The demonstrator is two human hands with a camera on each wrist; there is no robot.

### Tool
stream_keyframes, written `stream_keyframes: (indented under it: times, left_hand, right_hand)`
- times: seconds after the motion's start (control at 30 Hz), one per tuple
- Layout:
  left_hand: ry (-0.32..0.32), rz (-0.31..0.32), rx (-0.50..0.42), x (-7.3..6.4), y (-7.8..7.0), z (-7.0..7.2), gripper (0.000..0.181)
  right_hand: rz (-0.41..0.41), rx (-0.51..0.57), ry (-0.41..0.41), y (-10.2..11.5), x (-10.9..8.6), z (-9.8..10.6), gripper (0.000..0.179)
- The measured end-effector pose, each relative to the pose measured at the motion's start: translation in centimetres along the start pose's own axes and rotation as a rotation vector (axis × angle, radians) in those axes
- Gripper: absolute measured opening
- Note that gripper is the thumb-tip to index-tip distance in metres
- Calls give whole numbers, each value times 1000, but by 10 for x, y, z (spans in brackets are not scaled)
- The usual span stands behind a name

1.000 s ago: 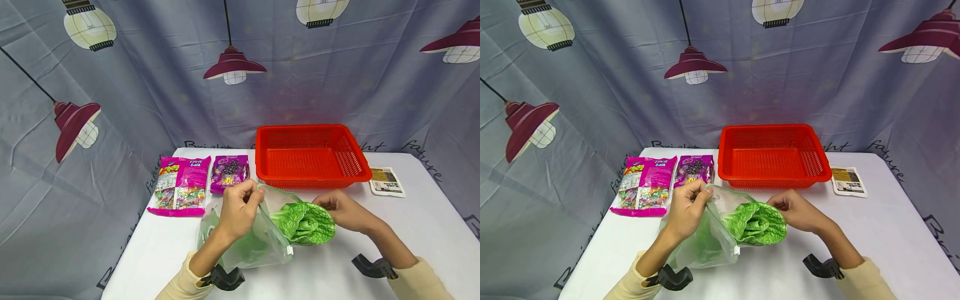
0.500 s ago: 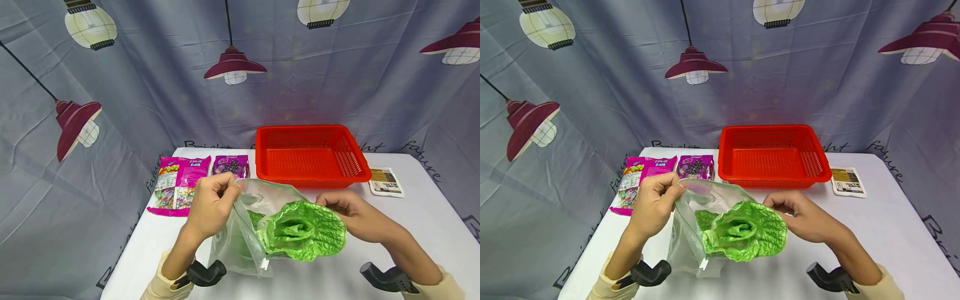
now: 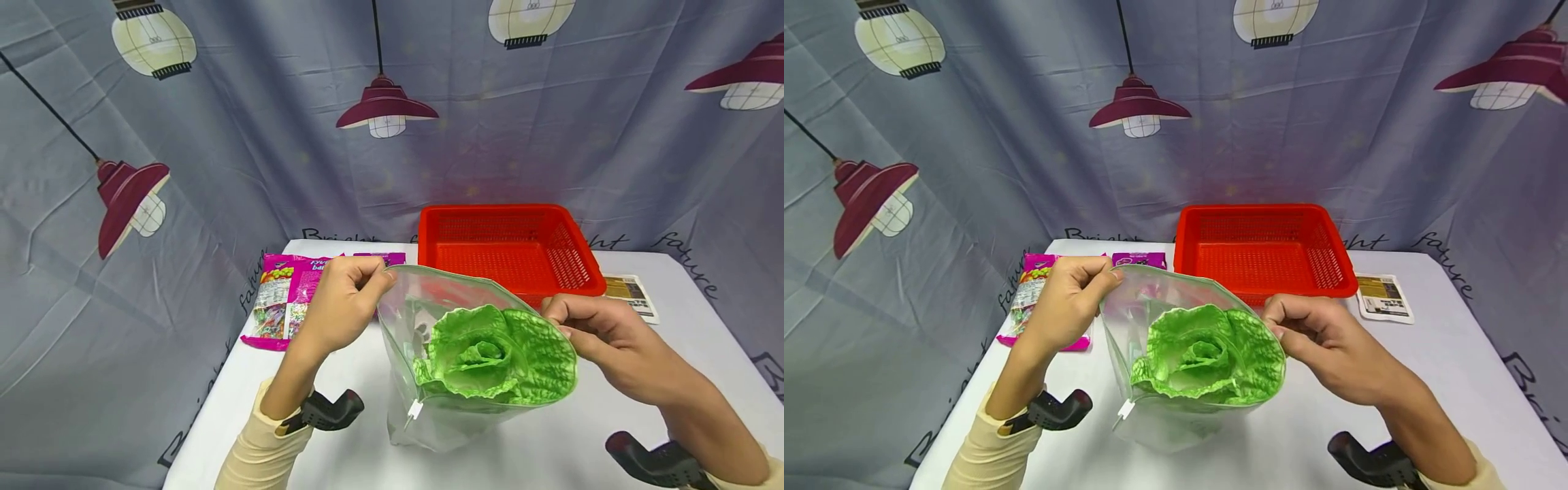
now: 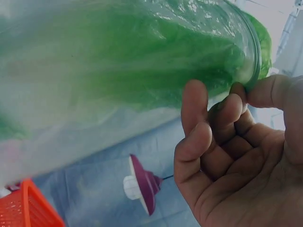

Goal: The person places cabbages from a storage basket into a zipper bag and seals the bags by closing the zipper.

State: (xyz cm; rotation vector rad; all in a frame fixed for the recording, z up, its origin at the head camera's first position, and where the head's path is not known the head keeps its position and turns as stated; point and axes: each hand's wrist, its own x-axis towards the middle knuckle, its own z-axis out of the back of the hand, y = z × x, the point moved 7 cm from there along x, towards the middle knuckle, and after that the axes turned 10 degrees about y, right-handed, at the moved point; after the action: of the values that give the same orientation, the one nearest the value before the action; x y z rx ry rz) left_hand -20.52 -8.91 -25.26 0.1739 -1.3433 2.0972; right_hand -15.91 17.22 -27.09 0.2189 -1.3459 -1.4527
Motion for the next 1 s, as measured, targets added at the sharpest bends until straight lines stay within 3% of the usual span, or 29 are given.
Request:
stream_keyframes:
  times: [0.33,0.4,0.6,0.8,0.9,1.0]
  left_hand:
    - [157,3,98,32,2,-8,41]
    - [180,0,143,37,3,-8,39]
    - [225,27,244,42,8,-9,35]
    - [218,34,237,43,9,-12,30]
    - [181,33,247,38,5,-13,24]
    - [95,25,279,23,-2,-11,23]
  right_hand:
    - [82,43,-77,19,-1,6,42]
    - [32,37,-147,19,-5,10,42]
    - [-225,-69,-344,16,-20,25,30]
    - [-361,-154,-380,23,-21,26,21]
    - [-346,-137,-384,22,-21,27,19]
    - [-319,-106,-412,19,-24,29,19]
